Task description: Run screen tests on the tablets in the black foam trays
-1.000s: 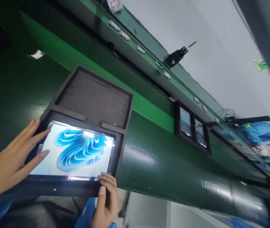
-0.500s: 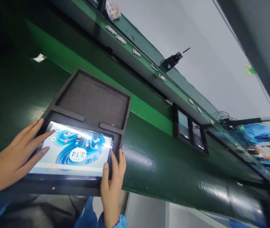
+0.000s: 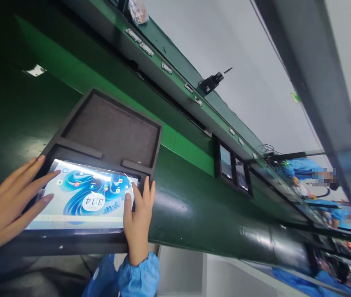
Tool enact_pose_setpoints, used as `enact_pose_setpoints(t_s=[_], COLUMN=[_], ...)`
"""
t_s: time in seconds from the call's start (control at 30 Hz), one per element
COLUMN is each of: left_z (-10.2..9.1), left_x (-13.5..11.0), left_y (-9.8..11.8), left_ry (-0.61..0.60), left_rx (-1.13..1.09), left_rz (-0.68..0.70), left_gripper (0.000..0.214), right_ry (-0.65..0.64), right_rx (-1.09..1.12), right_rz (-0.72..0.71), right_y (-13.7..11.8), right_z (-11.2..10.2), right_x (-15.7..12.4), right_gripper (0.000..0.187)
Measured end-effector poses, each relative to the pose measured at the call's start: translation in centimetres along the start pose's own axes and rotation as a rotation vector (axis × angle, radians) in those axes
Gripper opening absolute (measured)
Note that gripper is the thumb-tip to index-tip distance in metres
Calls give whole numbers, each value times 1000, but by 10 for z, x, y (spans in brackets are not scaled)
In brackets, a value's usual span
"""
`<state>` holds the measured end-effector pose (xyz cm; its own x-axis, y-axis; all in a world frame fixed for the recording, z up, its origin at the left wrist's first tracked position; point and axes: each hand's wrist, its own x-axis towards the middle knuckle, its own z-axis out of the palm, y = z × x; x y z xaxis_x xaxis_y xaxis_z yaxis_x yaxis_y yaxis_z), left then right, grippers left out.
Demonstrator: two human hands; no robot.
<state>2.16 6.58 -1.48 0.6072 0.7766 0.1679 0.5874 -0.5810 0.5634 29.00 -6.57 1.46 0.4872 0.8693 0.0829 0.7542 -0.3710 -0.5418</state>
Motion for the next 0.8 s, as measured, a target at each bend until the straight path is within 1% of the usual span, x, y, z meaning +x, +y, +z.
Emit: enact_pose_setpoints(t_s=[0.1, 0.13, 0.2, 0.33, 0.57, 0.67, 0.8], left_z=[-1, -1, -1, -2, 0, 1, 2], left_x=[1, 2, 2, 2, 2, 2, 0], left_y=[2, 2, 2, 1, -2, -2, -3], left_ry=[1, -2, 0, 7, 30, 33, 1], left_rx=[-43, -57, -68, -41, -24, -30, -57], left_rz=[-46, -56, -46, 7, 25, 11, -33], left_gripper=[49, 49, 47, 45, 45, 48, 53], right_ry=[137, 167, 187, 161, 140, 141, 134], right_rx=[84, 107, 132, 131, 83, 82, 97], right_rz=[55, 72, 90, 93, 77, 75, 80], right_y=[4, 6, 8, 9, 7, 8, 9], right_z=[0, 1, 3, 6, 5, 5, 6], right_x=[-3, -3, -2, 0, 0, 0, 0], right_gripper=[41, 43, 46, 47, 44, 44, 43])
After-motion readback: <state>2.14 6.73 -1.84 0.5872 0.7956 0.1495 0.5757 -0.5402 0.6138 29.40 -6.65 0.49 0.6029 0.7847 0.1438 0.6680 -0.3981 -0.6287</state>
